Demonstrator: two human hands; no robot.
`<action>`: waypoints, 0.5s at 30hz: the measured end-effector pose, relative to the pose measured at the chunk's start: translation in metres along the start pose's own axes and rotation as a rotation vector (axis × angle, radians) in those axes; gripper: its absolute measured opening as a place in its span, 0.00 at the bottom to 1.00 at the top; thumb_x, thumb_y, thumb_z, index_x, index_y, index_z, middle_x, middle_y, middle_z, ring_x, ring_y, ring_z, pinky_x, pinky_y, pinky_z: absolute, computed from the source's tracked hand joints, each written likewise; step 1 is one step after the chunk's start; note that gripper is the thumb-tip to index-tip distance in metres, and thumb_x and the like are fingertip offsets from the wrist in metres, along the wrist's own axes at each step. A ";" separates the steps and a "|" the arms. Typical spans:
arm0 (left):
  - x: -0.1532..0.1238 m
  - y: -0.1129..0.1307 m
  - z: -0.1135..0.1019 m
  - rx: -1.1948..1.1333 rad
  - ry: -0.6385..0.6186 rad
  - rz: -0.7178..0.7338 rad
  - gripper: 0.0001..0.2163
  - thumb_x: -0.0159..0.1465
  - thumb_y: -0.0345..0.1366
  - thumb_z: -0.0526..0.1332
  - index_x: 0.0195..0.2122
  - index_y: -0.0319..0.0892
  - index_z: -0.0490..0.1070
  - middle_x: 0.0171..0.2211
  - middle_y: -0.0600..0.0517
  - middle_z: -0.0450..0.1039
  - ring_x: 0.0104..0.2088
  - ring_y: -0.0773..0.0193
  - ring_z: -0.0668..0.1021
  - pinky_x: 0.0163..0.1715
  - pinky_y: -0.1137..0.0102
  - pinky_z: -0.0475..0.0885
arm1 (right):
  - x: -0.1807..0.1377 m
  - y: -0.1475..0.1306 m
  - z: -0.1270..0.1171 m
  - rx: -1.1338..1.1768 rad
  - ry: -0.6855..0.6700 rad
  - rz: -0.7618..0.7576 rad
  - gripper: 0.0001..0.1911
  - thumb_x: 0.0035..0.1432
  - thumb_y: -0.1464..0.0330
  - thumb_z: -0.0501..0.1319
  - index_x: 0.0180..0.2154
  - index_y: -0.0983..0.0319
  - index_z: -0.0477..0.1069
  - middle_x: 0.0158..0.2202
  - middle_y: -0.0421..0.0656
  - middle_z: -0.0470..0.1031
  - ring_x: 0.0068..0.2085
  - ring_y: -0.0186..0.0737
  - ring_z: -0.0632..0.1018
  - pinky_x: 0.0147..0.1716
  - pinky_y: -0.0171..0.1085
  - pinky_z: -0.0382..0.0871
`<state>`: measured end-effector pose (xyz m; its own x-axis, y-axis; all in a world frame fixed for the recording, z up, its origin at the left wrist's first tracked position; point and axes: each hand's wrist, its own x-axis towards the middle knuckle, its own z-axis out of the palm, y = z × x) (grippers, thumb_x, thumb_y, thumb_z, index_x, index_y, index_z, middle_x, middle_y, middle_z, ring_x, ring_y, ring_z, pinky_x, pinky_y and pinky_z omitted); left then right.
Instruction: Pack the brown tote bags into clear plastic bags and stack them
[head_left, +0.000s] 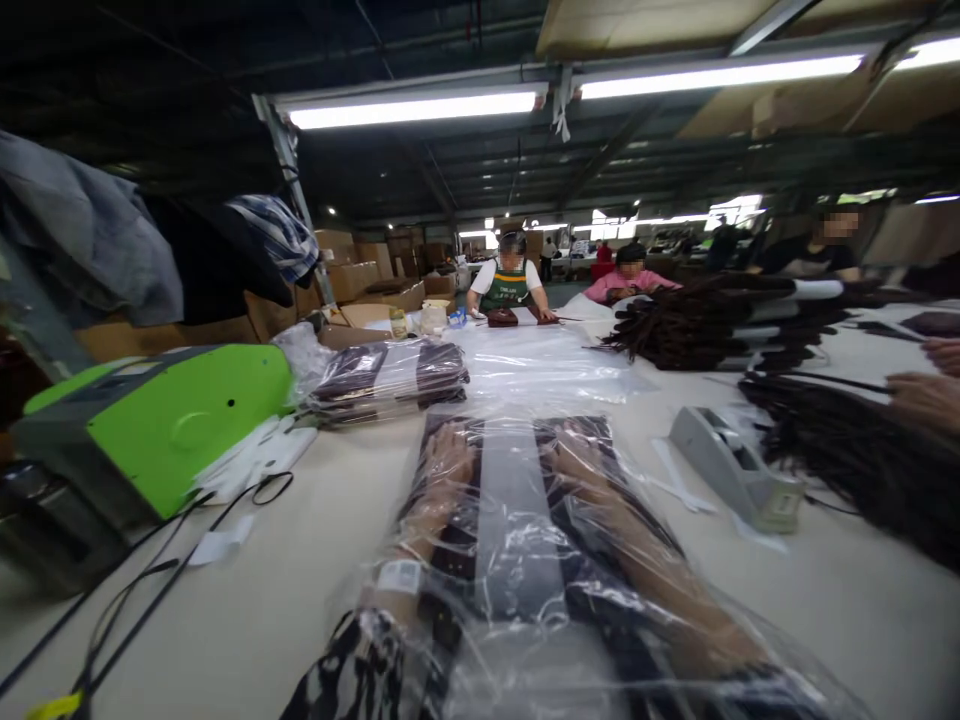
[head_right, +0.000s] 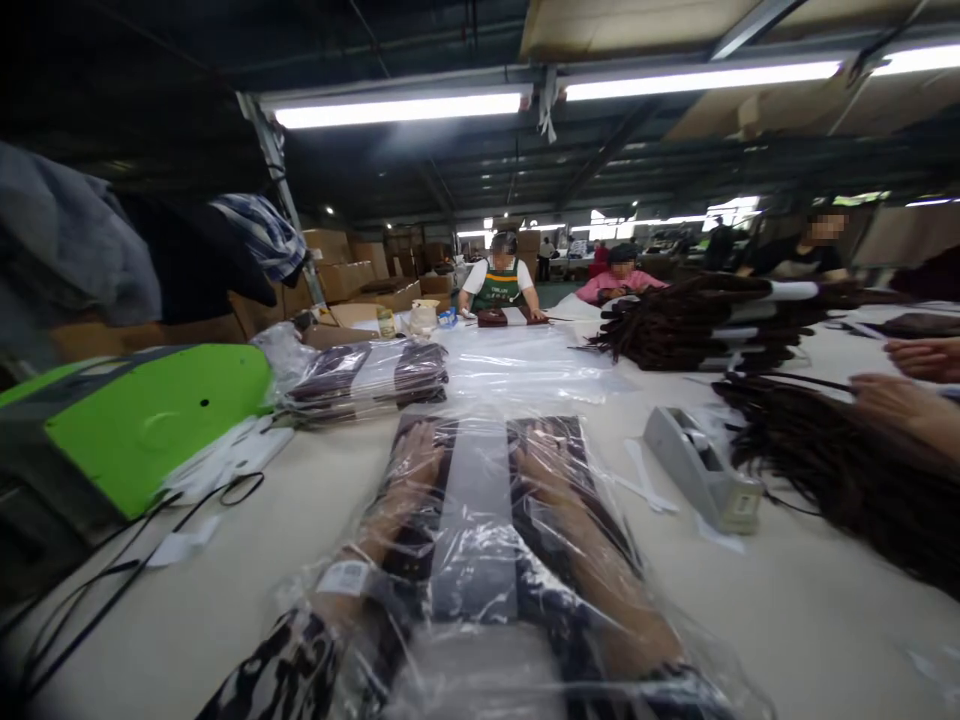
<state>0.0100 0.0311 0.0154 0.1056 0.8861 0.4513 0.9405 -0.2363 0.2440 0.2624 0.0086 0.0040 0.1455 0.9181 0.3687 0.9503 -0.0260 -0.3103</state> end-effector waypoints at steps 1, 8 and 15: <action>0.008 -0.006 0.004 0.020 -0.001 -0.001 0.22 0.68 0.38 0.54 0.62 0.36 0.64 0.66 0.39 0.59 0.68 0.49 0.59 0.68 0.50 0.49 | 0.004 0.006 0.003 -0.021 0.001 0.004 0.27 0.63 0.59 0.52 0.59 0.65 0.68 0.65 0.56 0.63 0.68 0.57 0.58 0.66 0.58 0.44; 0.042 -0.048 0.040 0.012 -0.122 -0.090 0.24 0.68 0.42 0.54 0.63 0.36 0.63 0.66 0.38 0.60 0.66 0.44 0.61 0.64 0.48 0.56 | 0.032 0.055 0.031 -0.086 -0.072 0.055 0.30 0.64 0.56 0.50 0.65 0.57 0.60 0.69 0.47 0.56 0.70 0.53 0.53 0.68 0.54 0.38; 0.062 -0.055 0.046 -0.048 -0.156 -0.146 0.29 0.67 0.53 0.52 0.59 0.33 0.67 0.61 0.33 0.66 0.62 0.39 0.67 0.58 0.50 0.66 | 0.046 0.059 0.037 -0.037 -0.144 0.132 0.32 0.65 0.54 0.48 0.67 0.58 0.56 0.70 0.49 0.52 0.71 0.49 0.52 0.67 0.56 0.42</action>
<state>-0.0206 0.1172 -0.0094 0.0211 0.9624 0.2710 0.9334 -0.1160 0.3395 0.3148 0.0636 -0.0298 0.2309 0.9529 0.1966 0.9354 -0.1618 -0.3143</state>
